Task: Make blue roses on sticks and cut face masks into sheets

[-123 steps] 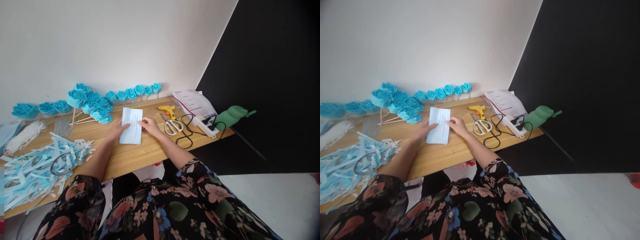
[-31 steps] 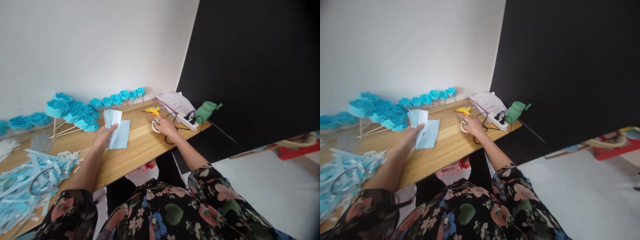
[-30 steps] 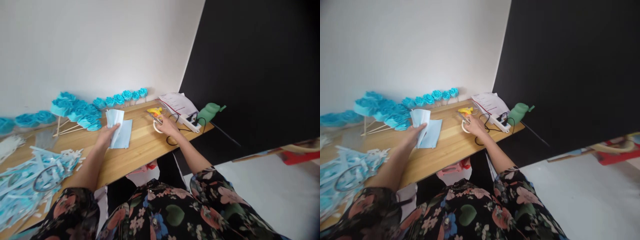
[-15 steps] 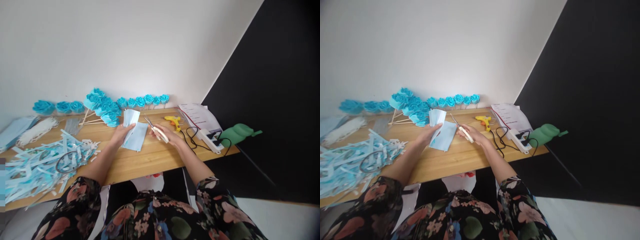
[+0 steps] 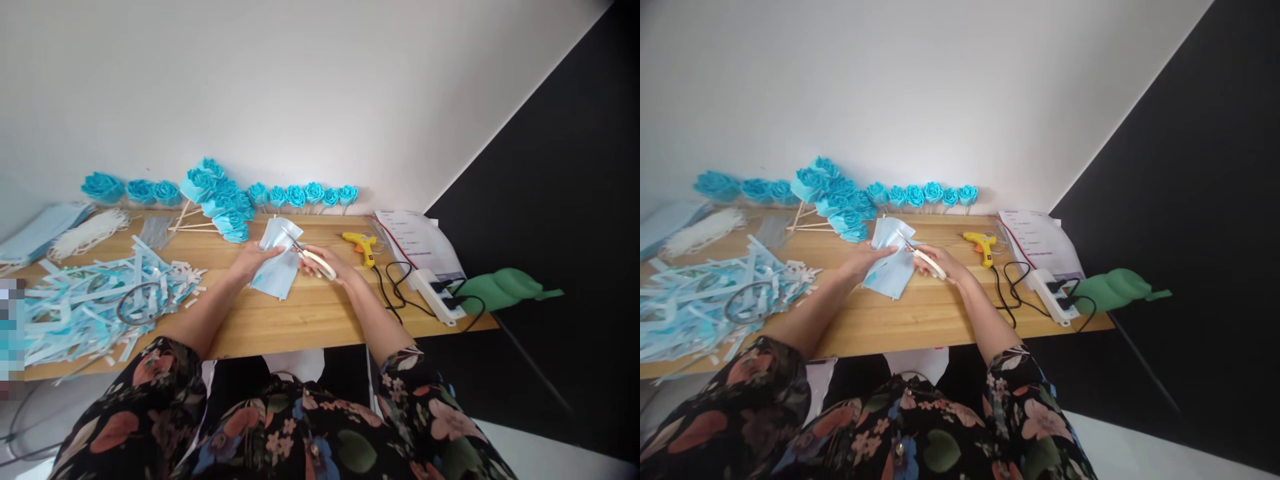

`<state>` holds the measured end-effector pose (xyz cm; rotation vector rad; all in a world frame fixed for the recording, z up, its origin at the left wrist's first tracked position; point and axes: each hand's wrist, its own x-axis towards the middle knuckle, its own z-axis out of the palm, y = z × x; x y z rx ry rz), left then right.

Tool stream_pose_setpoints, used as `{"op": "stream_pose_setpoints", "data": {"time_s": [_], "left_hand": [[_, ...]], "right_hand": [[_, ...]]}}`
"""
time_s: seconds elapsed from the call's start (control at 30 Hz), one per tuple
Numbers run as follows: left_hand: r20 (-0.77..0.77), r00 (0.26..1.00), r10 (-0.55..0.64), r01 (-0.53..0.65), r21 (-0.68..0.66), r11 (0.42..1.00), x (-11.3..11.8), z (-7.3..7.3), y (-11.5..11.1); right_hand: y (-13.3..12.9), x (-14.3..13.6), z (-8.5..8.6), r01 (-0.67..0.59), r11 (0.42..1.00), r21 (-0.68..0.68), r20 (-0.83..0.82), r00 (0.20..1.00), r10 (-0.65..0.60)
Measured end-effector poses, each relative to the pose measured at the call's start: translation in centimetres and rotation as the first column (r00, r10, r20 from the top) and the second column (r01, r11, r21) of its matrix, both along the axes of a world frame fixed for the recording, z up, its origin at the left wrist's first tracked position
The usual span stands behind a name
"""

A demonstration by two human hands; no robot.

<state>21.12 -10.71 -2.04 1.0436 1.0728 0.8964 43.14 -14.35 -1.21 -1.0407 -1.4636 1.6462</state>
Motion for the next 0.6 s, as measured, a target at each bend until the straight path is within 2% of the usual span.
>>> {"op": "stream_pose_setpoints", "data": {"time_s": [0.2,0.6], "left_hand": [[-0.014,0.999,-0.038,0.038,0.028,0.999,-0.1,-0.1,0.0],[0.048,0.994,-0.095,0.093,0.03,0.995,-0.2,-0.2,-0.1]], "right_hand": [[-0.5,0.4,-0.8,-0.016,1.0,0.014,-0.005,1.0,0.016],[-1.1,0.0,-0.9,-0.027,1.0,0.003,-0.038,0.999,0.027]]}}
